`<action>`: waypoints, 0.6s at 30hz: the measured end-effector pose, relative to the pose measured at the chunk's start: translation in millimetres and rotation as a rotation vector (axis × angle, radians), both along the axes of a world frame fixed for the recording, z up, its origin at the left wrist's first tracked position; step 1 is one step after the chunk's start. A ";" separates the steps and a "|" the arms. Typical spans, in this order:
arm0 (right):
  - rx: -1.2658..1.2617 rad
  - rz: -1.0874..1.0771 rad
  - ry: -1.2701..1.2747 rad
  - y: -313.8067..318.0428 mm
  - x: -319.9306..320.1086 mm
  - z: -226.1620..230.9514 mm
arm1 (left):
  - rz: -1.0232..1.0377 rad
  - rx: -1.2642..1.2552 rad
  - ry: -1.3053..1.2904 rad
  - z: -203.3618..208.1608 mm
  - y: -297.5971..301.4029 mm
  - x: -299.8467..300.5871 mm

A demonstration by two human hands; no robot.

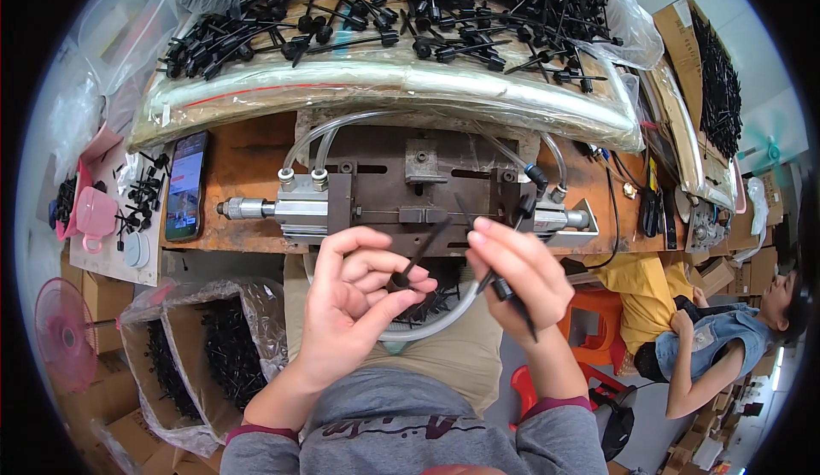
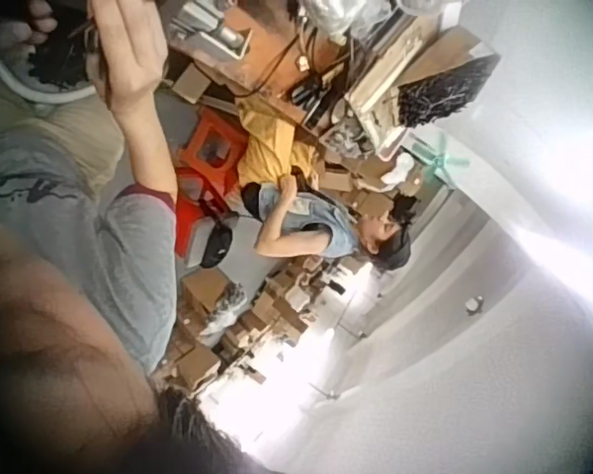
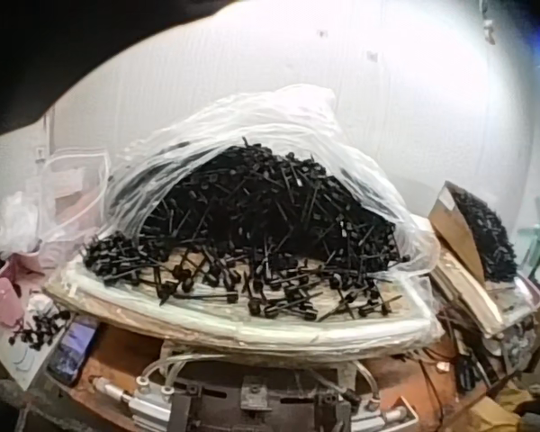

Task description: Assembling small black plastic components using a pneumatic press jig on a workbench.

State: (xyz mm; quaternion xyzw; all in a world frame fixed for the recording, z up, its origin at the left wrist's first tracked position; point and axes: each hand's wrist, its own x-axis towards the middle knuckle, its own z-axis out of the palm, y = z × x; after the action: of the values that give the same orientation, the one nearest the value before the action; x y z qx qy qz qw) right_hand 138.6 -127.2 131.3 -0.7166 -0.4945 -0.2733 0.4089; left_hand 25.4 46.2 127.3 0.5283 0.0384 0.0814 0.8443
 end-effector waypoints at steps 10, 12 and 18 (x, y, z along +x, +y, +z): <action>0.090 -0.005 0.247 12.4 -21.2 -10.3 | 0.107 0.483 -0.128 -18.1 -0.3 1.7; 0.429 0.124 0.957 14.0 -30.7 -15.7 | 0.280 0.675 -0.154 -12.4 -4.3 3.7; 0.839 0.581 1.500 9.1 -27.2 -28.0 | 0.318 0.705 -0.113 -11.4 5.4 5.9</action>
State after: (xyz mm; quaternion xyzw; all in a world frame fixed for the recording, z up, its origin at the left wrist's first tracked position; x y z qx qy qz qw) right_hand 111.4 -118.1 103.3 -0.3457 -0.1195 0.2216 0.9039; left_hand 31.3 51.6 116.0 0.7682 0.0429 0.2483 0.5885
